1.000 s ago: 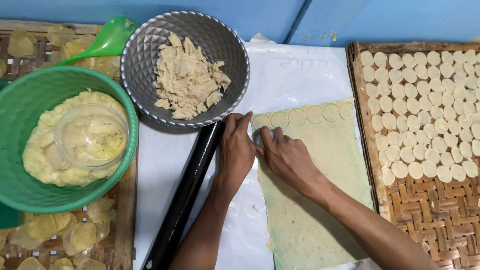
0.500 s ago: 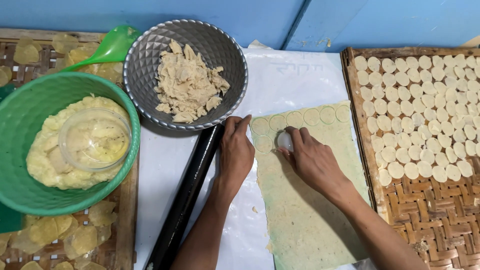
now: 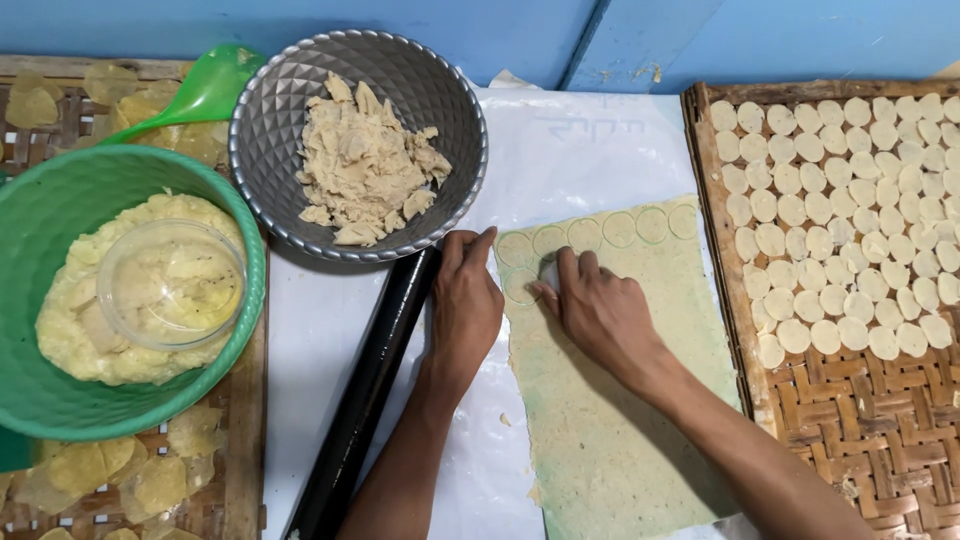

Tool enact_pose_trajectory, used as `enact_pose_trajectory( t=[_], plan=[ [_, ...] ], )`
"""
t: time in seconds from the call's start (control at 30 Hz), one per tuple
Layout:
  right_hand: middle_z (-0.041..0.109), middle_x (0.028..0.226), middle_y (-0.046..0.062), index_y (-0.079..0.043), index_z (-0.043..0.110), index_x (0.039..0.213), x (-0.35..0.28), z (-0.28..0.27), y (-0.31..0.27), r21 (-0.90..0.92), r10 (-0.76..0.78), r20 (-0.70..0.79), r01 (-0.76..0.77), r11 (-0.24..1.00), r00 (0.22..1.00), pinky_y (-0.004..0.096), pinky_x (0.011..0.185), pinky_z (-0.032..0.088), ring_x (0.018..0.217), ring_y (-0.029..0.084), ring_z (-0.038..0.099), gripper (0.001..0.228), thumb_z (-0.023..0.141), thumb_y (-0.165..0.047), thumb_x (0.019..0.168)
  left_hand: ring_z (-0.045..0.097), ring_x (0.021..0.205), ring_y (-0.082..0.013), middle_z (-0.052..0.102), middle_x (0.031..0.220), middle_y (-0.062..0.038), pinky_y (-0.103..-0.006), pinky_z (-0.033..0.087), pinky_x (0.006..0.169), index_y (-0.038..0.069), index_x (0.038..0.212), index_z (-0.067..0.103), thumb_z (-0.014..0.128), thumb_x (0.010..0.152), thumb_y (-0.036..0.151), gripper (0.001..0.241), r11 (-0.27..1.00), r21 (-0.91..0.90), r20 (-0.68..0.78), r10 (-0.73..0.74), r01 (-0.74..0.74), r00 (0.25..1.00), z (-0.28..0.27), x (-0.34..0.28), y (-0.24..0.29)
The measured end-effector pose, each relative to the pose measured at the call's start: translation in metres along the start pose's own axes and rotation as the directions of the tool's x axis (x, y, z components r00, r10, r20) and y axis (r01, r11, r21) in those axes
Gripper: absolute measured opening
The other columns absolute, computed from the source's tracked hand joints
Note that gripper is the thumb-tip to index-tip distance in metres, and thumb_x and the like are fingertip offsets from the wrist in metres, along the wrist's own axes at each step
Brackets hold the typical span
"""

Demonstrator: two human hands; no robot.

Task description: Using a rolling pin to flatten dough and a small round cutter to stamp out circles of dough on a workbench.

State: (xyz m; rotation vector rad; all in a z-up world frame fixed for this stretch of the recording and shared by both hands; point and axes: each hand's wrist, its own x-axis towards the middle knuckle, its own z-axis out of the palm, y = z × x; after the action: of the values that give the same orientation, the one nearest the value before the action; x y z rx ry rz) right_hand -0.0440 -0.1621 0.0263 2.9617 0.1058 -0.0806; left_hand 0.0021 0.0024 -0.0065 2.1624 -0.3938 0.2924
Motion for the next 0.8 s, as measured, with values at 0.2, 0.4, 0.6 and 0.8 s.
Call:
enact_pose_trajectory(
  t=[0.2,0.4,0.6,0.8],
  plan=[
    [0.063,0.083,0.012,-0.007,0.049,0.119,0.006,0.004,-0.001,0.002,-0.047,-0.029,0.047,0.999,0.998,0.045,0.059,0.060,0.068,0.032,0.076,0.047,0.023,-0.045,0.111,0.066,0.091,-0.0317,0.056,0.104,-0.011,-0.0387,0.052,0.078,0.000,0.123,0.067,0.051,0.090,-0.010,0.038,1.000,-0.002,-0.008,0.010,-0.010,1.000,0.002,0.001,-0.001],
    [0.060,0.091,0.013,-0.012,0.045,0.124,0.004,0.006,0.013,0.060,-0.109,0.042,0.107,0.992,0.993,0.047,0.062,0.060,0.071,0.034,0.075,0.043,0.024,-0.047,0.109,0.065,0.092,-0.0302,0.055,0.105,-0.009,-0.0382,0.052,0.081,0.001,0.124,0.067,0.051,0.091,-0.008,0.038,1.000,-0.004,0.010,-0.002,0.002,1.000,0.003,-0.001,-0.002],
    [0.060,0.095,0.018,-0.012,0.041,0.125,0.005,-0.012,0.016,0.102,-0.155,0.158,0.140,0.985,0.975,0.051,0.065,0.060,0.078,0.040,0.075,0.040,0.028,-0.045,0.109,0.066,0.094,-0.0335,0.055,0.106,-0.012,-0.0402,0.053,0.082,-0.001,0.125,0.066,0.050,0.089,-0.010,0.041,0.999,-0.040,0.033,-0.019,0.020,0.999,0.000,-0.001,0.002],
    [0.056,0.087,0.010,-0.011,0.042,0.125,0.003,0.009,0.001,-0.014,-0.055,-0.030,0.055,0.998,0.998,0.047,0.059,0.059,0.069,0.035,0.075,0.042,0.027,-0.046,0.108,0.066,0.096,-0.0338,0.056,0.107,-0.013,-0.0404,0.053,0.083,-0.002,0.126,0.066,0.048,0.089,-0.011,0.042,0.998,-0.066,0.042,-0.016,0.019,0.999,-0.002,0.001,0.002]
  ],
)
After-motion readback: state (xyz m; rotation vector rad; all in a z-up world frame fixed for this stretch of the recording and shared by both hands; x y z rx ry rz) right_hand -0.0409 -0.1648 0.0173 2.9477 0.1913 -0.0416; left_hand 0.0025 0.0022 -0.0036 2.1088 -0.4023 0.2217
